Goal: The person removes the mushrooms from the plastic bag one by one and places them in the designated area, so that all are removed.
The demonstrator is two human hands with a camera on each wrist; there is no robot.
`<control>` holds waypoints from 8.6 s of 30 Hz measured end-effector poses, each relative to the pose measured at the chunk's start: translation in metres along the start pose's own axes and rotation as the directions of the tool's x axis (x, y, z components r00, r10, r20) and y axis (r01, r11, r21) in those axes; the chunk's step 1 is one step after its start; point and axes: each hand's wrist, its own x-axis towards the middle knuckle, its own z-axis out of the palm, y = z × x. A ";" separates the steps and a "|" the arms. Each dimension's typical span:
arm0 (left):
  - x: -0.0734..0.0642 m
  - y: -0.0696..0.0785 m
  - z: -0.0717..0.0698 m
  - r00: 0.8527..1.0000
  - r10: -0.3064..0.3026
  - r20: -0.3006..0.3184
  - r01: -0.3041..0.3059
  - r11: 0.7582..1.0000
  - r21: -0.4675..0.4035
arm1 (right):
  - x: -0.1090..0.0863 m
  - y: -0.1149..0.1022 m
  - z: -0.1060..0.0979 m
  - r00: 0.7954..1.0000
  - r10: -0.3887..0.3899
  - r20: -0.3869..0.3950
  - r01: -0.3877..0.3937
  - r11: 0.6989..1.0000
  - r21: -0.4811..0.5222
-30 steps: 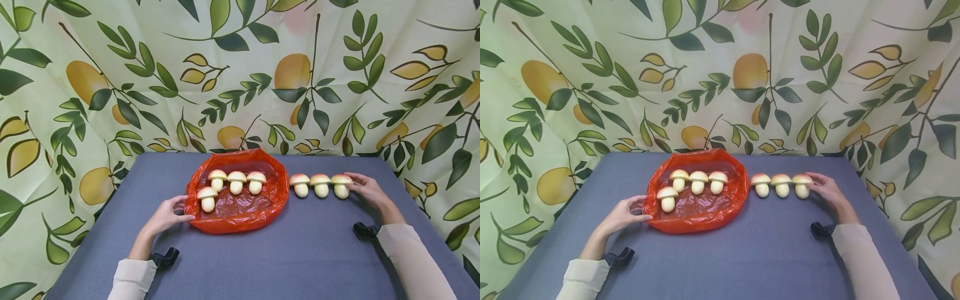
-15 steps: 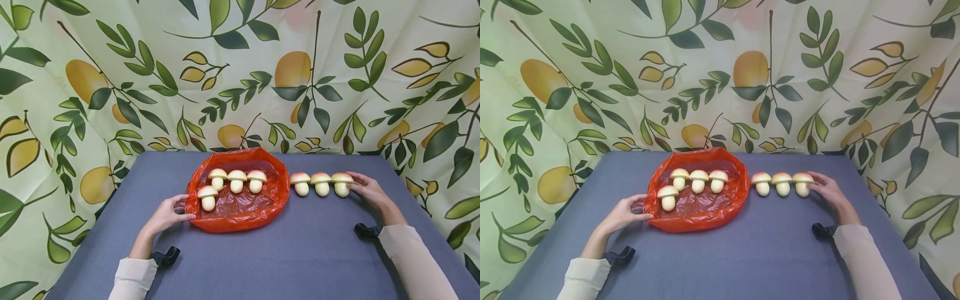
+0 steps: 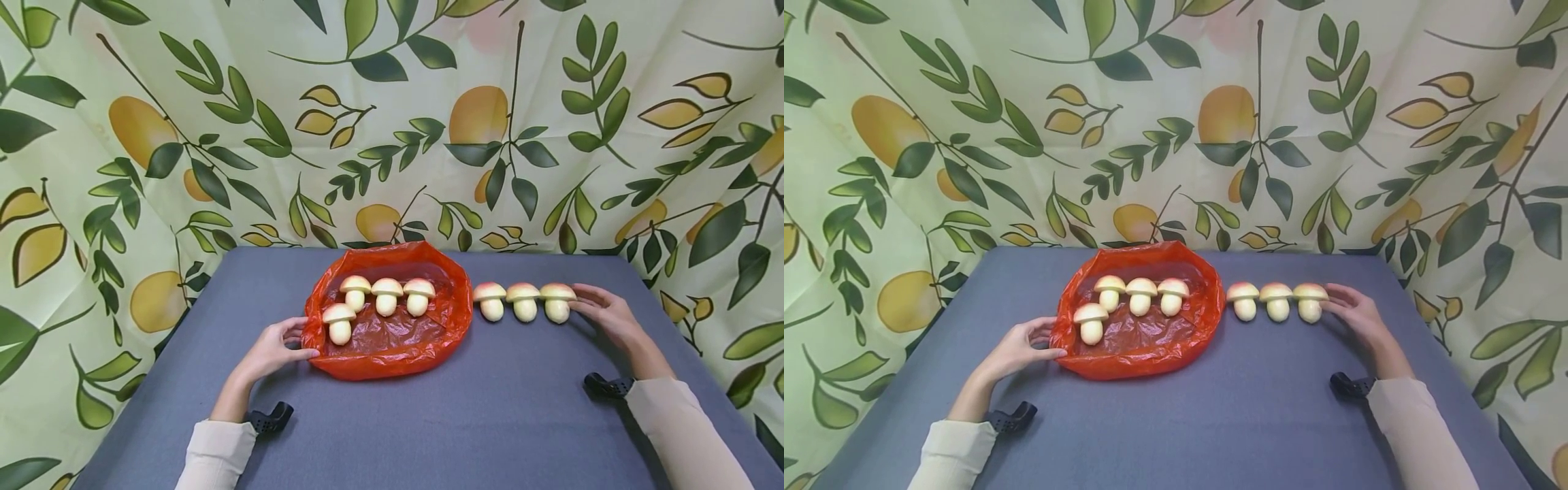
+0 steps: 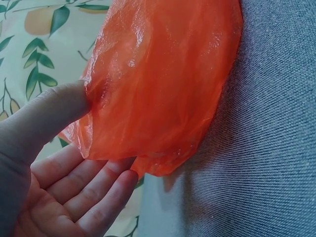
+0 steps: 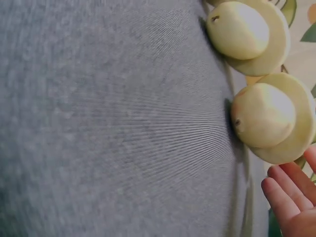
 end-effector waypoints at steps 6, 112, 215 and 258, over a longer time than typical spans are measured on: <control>-0.001 0.000 -0.001 1.000 -0.004 0.003 0.004 1.000 0.005 | -0.010 -0.002 -0.001 0.996 -0.078 -0.043 0.084 0.981 0.173; -0.001 0.001 -0.005 0.999 0.032 -0.021 -0.032 0.999 0.013 | -0.063 -0.093 0.165 0.888 -0.435 0.150 0.399 0.890 0.221; -0.004 0.002 -0.003 1.000 0.031 0.005 -0.031 1.000 0.003 | 0.020 -0.170 0.355 0.920 -0.238 0.310 0.249 0.968 0.003; -0.002 -0.002 -0.003 1.000 0.008 -0.015 -0.008 1.000 0.027 | 0.020 -0.157 0.358 0.949 -0.143 0.281 0.186 0.973 -0.135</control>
